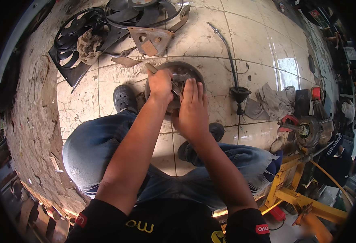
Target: The person sits on the floor and scrubs a circular metal part with a sanding block. The person repeatedly rubs the surface of the part, rotating it to clean different areas.
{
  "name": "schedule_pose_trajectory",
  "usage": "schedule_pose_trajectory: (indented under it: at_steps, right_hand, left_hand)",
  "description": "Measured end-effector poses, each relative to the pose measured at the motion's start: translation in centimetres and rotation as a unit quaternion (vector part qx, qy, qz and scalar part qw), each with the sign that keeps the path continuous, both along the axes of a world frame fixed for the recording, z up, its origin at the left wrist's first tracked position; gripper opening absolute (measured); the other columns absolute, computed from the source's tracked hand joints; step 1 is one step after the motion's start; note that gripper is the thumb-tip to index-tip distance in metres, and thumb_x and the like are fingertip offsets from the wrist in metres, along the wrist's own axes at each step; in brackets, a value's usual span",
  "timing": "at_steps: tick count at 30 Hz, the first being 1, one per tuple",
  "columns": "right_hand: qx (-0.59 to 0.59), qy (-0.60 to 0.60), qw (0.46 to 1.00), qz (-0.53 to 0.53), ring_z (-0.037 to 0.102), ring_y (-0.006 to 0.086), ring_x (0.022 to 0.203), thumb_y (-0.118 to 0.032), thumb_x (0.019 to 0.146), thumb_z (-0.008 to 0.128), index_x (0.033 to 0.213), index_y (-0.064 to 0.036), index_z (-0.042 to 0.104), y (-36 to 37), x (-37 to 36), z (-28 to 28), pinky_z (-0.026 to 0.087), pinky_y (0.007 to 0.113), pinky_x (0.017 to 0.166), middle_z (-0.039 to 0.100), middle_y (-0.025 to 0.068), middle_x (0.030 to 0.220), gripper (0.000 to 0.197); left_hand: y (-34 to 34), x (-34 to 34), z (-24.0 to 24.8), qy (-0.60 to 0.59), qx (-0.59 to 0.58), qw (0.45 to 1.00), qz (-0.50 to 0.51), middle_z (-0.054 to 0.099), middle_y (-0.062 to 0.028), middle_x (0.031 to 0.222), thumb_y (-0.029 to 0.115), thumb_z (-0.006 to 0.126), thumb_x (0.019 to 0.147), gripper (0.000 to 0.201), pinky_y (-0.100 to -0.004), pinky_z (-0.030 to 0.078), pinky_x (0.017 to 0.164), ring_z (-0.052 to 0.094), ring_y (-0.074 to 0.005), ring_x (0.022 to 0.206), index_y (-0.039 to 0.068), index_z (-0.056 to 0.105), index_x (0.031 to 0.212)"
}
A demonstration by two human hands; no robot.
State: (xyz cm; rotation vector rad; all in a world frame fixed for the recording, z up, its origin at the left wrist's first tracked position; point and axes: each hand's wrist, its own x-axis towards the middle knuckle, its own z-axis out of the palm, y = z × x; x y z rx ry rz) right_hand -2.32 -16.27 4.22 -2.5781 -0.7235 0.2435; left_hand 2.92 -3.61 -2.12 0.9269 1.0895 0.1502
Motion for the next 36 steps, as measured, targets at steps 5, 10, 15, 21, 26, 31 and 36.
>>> schedule_pose_trajectory:
  at_steps: [5, 10, 15, 21, 26, 31, 36]
  right_hand:
    - [-0.017, -0.057, 0.998, 0.016, 0.023, 0.0449, 0.148, -0.014, 0.081, 0.064, 0.151, 0.0077, 0.024, -0.7, -0.6, -1.0, 0.024, 0.060, 0.116, 0.031, 0.0294, 0.154, 0.084]
    - [-0.005, 0.106, 0.994, -0.002, 0.025, 0.0449, 0.148, -0.014, 0.078, 0.067, 0.152, 0.0070, 0.021, -0.2, 2.1, 0.4, 0.025, 0.060, 0.116, 0.031, 0.0299, 0.154, 0.089]
    - [0.006, -0.045, 0.999, 0.024, 0.026, 0.0445, 0.147, -0.012, 0.075, 0.067, 0.151, 0.0076, 0.022, -0.2, -0.8, -0.5, 0.026, 0.062, 0.115, 0.031, 0.0294, 0.154, 0.091]
    - [0.128, 0.250, 0.960, 0.019, 0.043, 0.0351, 0.139, -0.014, 0.077, 0.073, 0.154, 0.0103, 0.010, -1.6, 3.5, 0.1, 0.034, 0.035, 0.114, 0.041, 0.0273, 0.151, 0.103]
    - [0.210, 0.297, 0.931, 0.033, 0.023, 0.0373, 0.151, -0.017, 0.083, 0.070, 0.155, 0.0096, 0.008, -4.9, 2.0, -0.8, 0.024, 0.037, 0.119, 0.031, 0.0276, 0.157, 0.098]
    - [0.091, 0.286, 0.954, 0.012, 0.015, 0.0432, 0.152, -0.016, 0.082, 0.069, 0.155, 0.0085, 0.007, -6.2, 0.5, 0.8, 0.019, 0.043, 0.122, 0.023, 0.0309, 0.159, 0.098]
    - [0.033, 0.156, 0.986, 0.037, 0.018, 0.0481, 0.149, -0.014, 0.080, 0.067, 0.155, 0.0083, 0.009, -6.5, -2.6, 0.7, 0.022, 0.051, 0.121, 0.017, 0.0351, 0.158, 0.098]
  left_hand:
    - [0.0, 0.2, 0.0, -0.018, -0.005, 1.000, 0.011, 0.021, -0.0283, 0.150, 0.008, 0.053, 0.082, 0.092, -0.0435, 0.039, 0.108, 0.041, -0.0401, 0.131, 0.020, 0.010, 0.162]
    - [-0.2, 0.4, 0.8, -0.014, -0.014, 0.999, 0.029, 0.025, -0.0257, 0.140, 0.006, 0.052, 0.080, 0.088, -0.0433, 0.039, 0.101, 0.042, -0.0374, 0.122, 0.017, 0.013, 0.159]
    - [-0.4, 1.0, -1.2, -0.015, 0.063, 0.995, 0.079, 0.049, -0.0128, 0.090, -0.004, 0.053, 0.071, 0.076, -0.0435, 0.045, 0.061, 0.049, -0.0247, 0.075, 0.010, 0.031, 0.142]
    - [0.3, 0.2, -0.3, -0.024, -0.009, 1.000, 0.013, 0.028, -0.0266, 0.142, 0.008, 0.052, 0.082, 0.090, -0.0451, 0.045, 0.099, 0.046, -0.0393, 0.124, 0.022, 0.012, 0.162]
    - [-0.1, 0.2, 1.5, -0.017, -0.042, 0.998, 0.044, 0.038, -0.0203, 0.131, 0.004, 0.053, 0.080, 0.088, -0.0428, 0.050, 0.085, 0.054, -0.0297, 0.106, 0.019, 0.019, 0.160]
    - [0.0, -0.4, 3.3, -0.046, -0.018, 0.997, 0.053, 0.054, -0.0107, 0.099, -0.003, 0.052, 0.075, 0.082, -0.0392, 0.049, 0.070, 0.053, -0.0210, 0.083, 0.014, 0.031, 0.152]
    - [-0.2, -0.3, 3.4, -0.045, -0.021, 0.996, 0.069, 0.052, -0.0115, 0.099, -0.004, 0.052, 0.072, 0.072, -0.0455, 0.049, 0.073, 0.051, -0.0253, 0.085, 0.011, 0.037, 0.140]
